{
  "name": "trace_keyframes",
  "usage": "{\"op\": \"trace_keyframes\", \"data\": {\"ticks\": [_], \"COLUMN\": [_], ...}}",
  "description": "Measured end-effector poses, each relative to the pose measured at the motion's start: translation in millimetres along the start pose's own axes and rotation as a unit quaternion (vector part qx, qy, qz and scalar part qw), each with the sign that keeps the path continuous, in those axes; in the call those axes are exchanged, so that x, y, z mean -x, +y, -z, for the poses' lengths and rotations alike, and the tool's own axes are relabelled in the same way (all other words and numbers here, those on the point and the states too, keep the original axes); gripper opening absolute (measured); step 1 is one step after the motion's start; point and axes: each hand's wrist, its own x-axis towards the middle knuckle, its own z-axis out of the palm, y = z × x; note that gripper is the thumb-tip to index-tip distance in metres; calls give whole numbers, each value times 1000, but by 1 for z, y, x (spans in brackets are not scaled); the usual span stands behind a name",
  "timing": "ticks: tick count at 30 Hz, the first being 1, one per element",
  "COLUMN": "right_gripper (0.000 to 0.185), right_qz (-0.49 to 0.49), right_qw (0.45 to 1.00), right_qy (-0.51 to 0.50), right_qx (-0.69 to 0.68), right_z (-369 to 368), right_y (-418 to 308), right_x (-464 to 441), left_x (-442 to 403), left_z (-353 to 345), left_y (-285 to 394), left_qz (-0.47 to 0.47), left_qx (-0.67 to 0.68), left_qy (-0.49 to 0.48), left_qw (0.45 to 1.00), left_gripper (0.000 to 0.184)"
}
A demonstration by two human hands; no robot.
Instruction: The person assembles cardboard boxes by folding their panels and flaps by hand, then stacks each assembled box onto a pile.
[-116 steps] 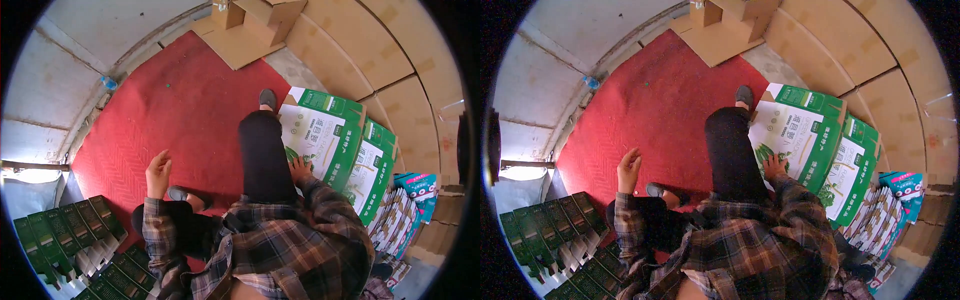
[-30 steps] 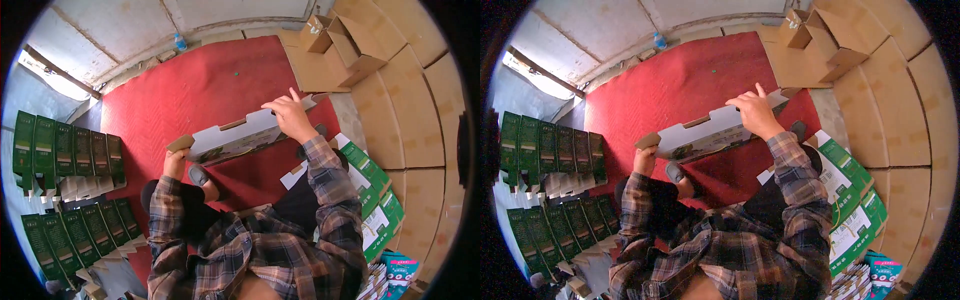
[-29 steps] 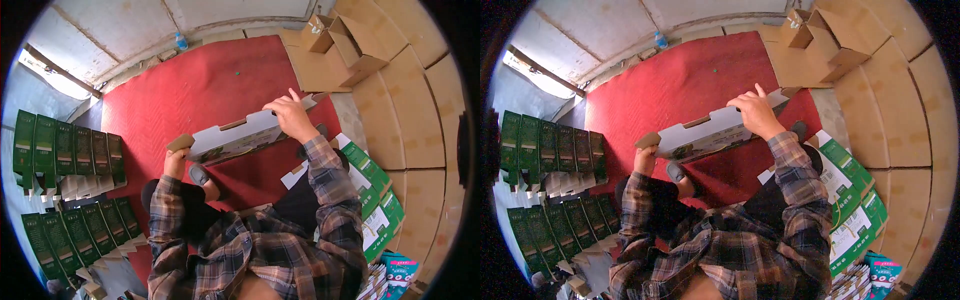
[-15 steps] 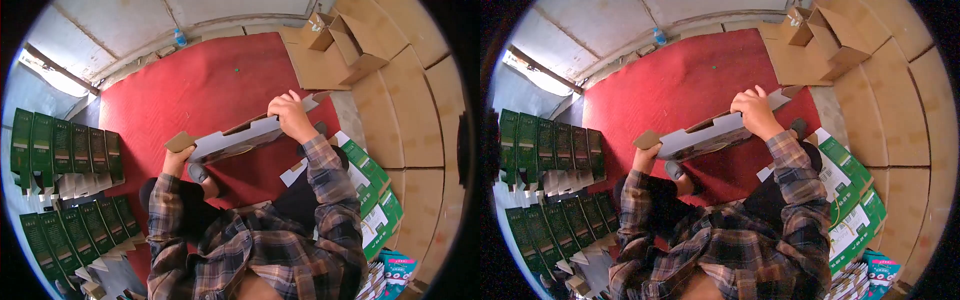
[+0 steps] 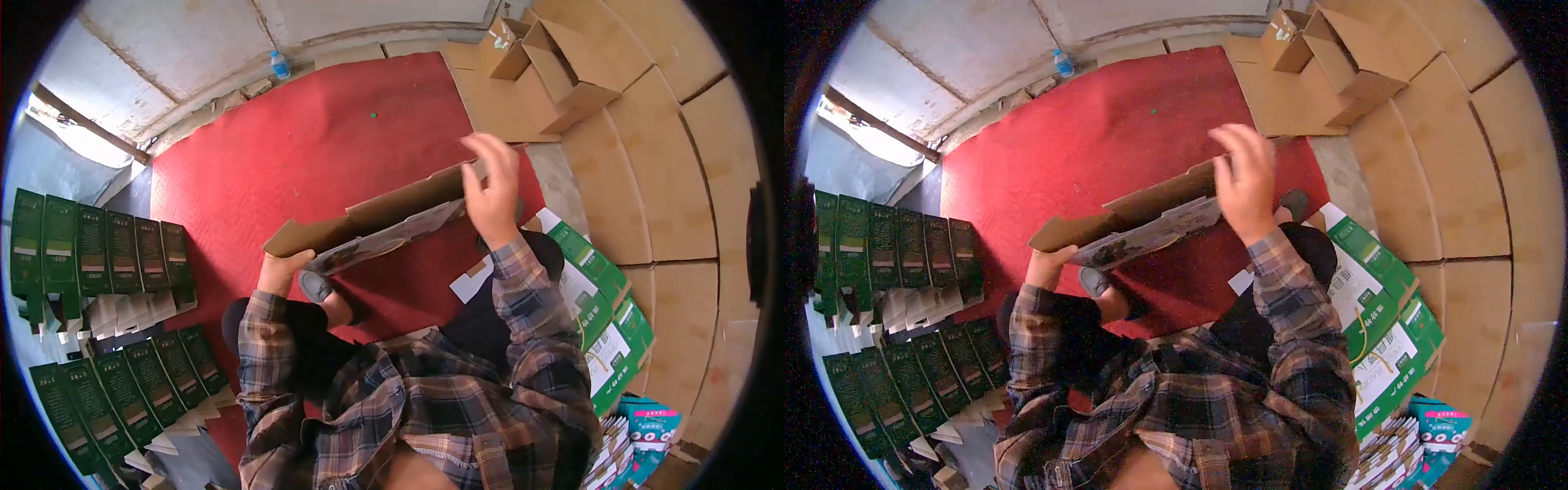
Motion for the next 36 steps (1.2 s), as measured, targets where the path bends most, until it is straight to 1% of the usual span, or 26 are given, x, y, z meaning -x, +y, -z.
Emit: {"op": "trace_keyframes", "data": {"ticks": [2, 3, 4, 6, 7, 9, 12, 14, 15, 17, 18, 20, 21, 22, 23, 24, 25, 27, 28, 30, 31, 32, 34, 35, 36], "right_gripper": [49, 72, 72, 94, 110, 110, 107, 99, 99, 88, 88, 79, 79, 74, 70, 70, 70, 71, 71, 71, 73, 73, 73, 73, 72], "right_qz": [-95, -141, -142, -249, -295, -303, -304, -342, -341, -287, -287, -248, -247, -304, -358, -357, -315, -285, -284, -279, -293, -293, -348, -350, -355], "right_qw": [993, 987, 987, 967, 952, 950, 948, 928, 928, 950, 949, 963, 963, 933, 890, 890, 893, 889, 888, 878, 862, 861, 827, 826, 830], "right_qy": [69, 30, 31, -38, -76, -75, -86, -145, -146, -116, -119, -62, -65, -129, -191, -194, -178, -176, -178, -150, -157, -159, -138, -139, -119], "right_qx": [18, 69, 73, 26, 25, 27, 46, 40, 39, 43, 42, -81, -83, -146, -207, -209, -268, -313, -315, -359, -383, -385, -419, -420, -413], "right_z": [4, 2, -3, -14, -21, -34, -45, -48, -50, -55, -57, -60, -54, -45, -38, -30, -20, -1, 3, 9, 10, 9, 9, 6, 0], "right_y": [20, 37, 42, 53, 60, 69, 75, 76, 78, 81, 85, 94, 97, 96, 93, 81, 66, 46, 45, 46, 54, 57, 62, 66, 73], "right_x": [18, 31, 39, 52, 55, 56, 51, 47, 50, 59, 66, 80, 82, 80, 78, 73, 63, 47, 44, 41, 45, 47, 52, 60, 70], "left_x": [0, 1, 1, 0, 1, 2, 2, 3, 3, 3, 1, -4, -12, -14, -15, -15, -15, -13, -13, -14, -14, -14, -15, -16, -18], "left_z": [-1, -1, -3, -5, -4, -2, 1, 0, -1, -1, -2, -2, 12, 14, 17, 18, 18, 17, 19, 21, 18, 15, 12, 11, 10], "left_y": [4, 5, 6, 7, 7, 5, 0, 3, 3, 2, 1, -3, -12, -11, -10, -8, -6, 0, -2, -3, -2, -1, 6, 8, 10], "left_qz": [-4, -4, -1, 0, -1, -3, -29, 0, 0, -24, -22, -57, -79, -79, -112, -144, -144, -123, -124, -143, -142, -134, -123, -107, -91], "left_qx": [-7, -5, -21, -37, -43, -51, -69, -79, -79, -98, -97, -118, -154, -154, -158, -162, -162, -91, -92, -54, -54, -28, -4, -10, -15], "left_qy": [-16, -19, -15, -11, -25, -41, -62, -64, -61, -2, 0, 149, 171, 175, 200, 224, 228, 269, 272, 265, 269, 276, 283, 271, 258], "left_qw": [1000, 1000, 1000, 999, 999, 998, 995, 995, 995, 995, 995, 980, 970, 969, 961, 950, 949, 951, 950, 952, 951, 952, 951, 957, 962], "left_gripper": [54, 54, 56, 57, 58, 59, 61, 61, 61, 44, 44, 40, 38, 38, 38, 38, 38, 33, 33, 31, 31, 31, 32, 34, 35]}}
